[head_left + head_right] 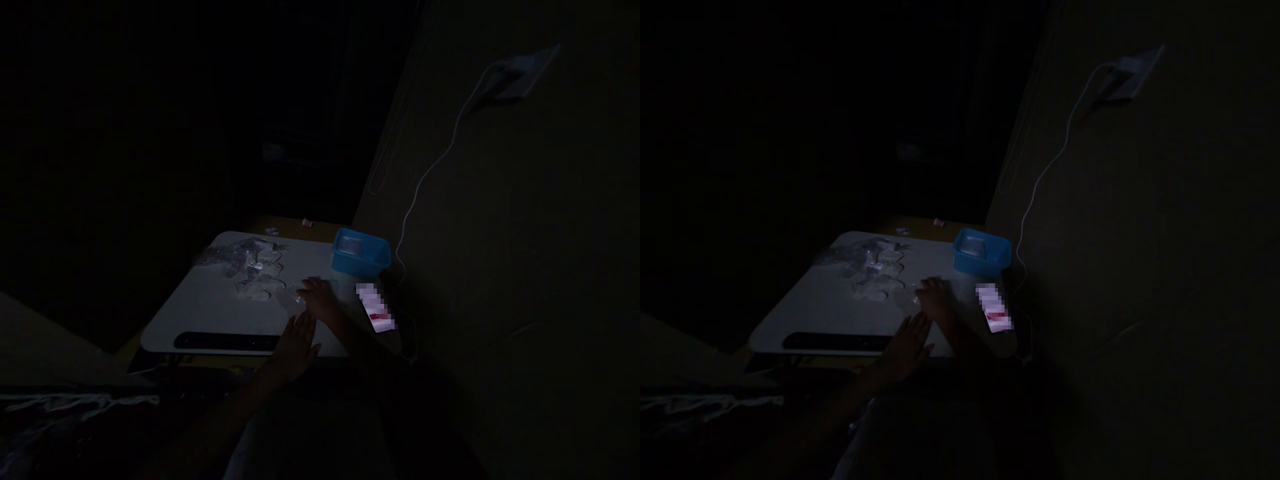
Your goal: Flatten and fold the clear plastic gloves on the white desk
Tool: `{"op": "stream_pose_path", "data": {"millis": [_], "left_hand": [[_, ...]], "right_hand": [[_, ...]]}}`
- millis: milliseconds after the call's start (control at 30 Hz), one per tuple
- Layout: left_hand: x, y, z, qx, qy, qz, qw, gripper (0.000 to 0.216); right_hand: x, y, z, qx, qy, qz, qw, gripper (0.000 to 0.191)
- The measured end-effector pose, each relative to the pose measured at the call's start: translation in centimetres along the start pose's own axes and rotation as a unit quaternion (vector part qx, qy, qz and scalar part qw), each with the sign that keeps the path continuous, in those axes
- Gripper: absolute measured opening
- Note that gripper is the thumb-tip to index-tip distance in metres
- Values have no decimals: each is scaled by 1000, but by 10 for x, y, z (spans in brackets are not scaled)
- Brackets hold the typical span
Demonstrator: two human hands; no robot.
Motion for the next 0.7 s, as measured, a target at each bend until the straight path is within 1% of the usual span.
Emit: {"op": "stream_pose_path", "data": {"millis": [133, 200, 267, 367, 500, 600, 700], "left_hand": [[-1, 0, -1, 6, 9, 5, 1000, 58], [0, 1, 0, 6, 9, 5, 1000, 58], [2, 1, 1, 6, 8, 5, 1000, 58], [9, 4, 3, 5, 10, 10, 1000, 58], [18, 6, 9, 4, 3, 2, 1000, 59], [20, 6, 12, 10, 2, -12, 1000, 59], [16, 4, 15, 18, 5, -20, 1000, 59]], "right_hand": [[8, 1, -19, -11, 77, -16, 997, 33], [6, -1, -29, 6, 91, -31, 995, 39], [-1, -5, -36, 30, 84, -50, 995, 47], [-26, -6, -41, 70, 59, -81, 993, 48], [-74, 10, -40, 121, 45, -113, 985, 45], [-103, 26, -32, 134, 16, -112, 985, 44], [-116, 33, -26, 112, -11, -109, 988, 42]]}}
Point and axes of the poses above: each hand's wrist, its own x-axis towards the middle knuckle, its own y-axis out of the palm, z = x × y, the point moved 8 cm from there along x, towards the middle knuckle
